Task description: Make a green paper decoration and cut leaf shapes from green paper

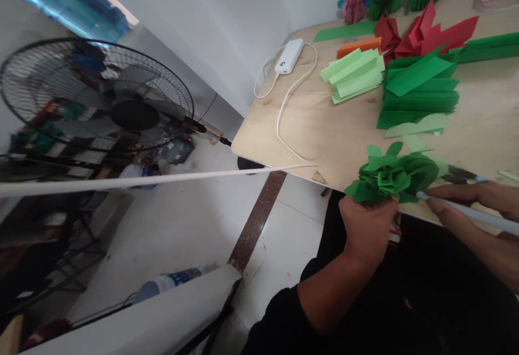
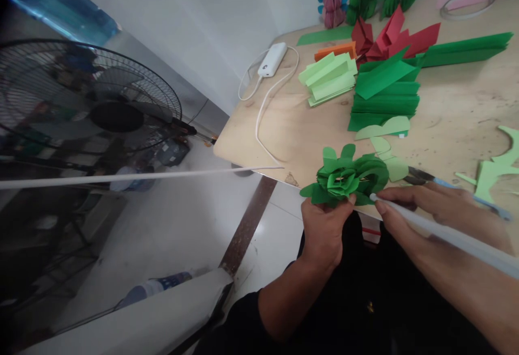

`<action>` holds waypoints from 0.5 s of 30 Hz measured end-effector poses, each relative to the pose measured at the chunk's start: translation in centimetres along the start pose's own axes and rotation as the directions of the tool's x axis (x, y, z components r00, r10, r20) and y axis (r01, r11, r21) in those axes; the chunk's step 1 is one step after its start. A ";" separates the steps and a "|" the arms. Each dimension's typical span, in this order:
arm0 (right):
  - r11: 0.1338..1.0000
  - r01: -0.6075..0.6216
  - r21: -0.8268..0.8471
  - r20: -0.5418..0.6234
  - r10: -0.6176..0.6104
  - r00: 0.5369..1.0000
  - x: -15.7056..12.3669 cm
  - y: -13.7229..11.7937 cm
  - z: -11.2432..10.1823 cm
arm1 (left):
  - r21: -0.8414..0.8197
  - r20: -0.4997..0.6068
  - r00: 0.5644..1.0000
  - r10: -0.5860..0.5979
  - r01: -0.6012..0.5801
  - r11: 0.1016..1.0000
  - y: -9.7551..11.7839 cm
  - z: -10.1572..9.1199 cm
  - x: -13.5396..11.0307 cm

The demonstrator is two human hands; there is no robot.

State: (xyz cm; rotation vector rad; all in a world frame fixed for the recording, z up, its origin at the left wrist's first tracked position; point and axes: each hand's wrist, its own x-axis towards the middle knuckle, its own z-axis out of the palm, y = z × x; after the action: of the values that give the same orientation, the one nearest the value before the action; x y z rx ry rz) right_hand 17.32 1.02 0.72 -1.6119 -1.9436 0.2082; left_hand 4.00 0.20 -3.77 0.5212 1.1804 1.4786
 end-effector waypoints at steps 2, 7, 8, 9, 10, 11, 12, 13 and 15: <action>1.000 0.011 -0.027 0.015 -0.010 1.000 -0.1 0.3 0.1 | -0.013 0.002 1.000 0.010 -0.010 1.000 0.0 0.0 0.0; 0.999 0.047 -0.021 -0.028 -0.047 0.998 -0.2 0.3 0.1 | -0.020 0.008 1.000 0.021 -0.021 1.000 0.0 0.0 0.0; 0.999 0.033 -0.030 -0.012 -0.033 0.999 -0.2 0.1 0.0 | -0.017 0.005 1.000 0.019 -0.018 1.000 0.0 0.0 0.0; 0.999 0.015 -0.039 0.005 -0.015 1.000 -0.2 0.0 -0.1 | -0.013 0.003 1.000 0.017 -0.017 1.000 0.1 0.0 0.0; 0.999 -0.001 -0.047 0.017 0.002 1.000 -0.1 -0.1 -0.1 | -0.007 0.003 1.000 0.015 -0.015 1.000 0.1 0.0 0.0; 0.999 -0.013 -0.051 0.026 0.014 1.000 -0.1 -0.3 -0.2 | -0.001 0.002 1.000 0.013 -0.013 1.000 0.1 0.0 0.0; 0.998 -0.023 -0.057 0.026 0.024 0.999 0.0 -0.4 -0.2 | 0.005 0.002 1.000 0.009 -0.009 1.000 0.0 0.0 0.0; 0.997 -0.028 -0.066 0.028 0.030 0.999 0.1 -0.6 -0.2 | 0.009 -0.002 1.000 0.004 -0.004 1.000 0.0 0.0 0.0; 0.994 -0.057 -0.095 0.024 0.059 0.998 0.3 -0.8 -0.2 | 0.020 -0.009 1.000 0.000 0.000 1.000 0.0 0.1 0.0</action>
State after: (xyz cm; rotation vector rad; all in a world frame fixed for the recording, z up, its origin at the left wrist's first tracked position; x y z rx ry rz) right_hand 16.77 1.05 1.38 -1.7363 -1.9544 0.1641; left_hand 4.04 0.25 -3.75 0.5284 1.2033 1.4724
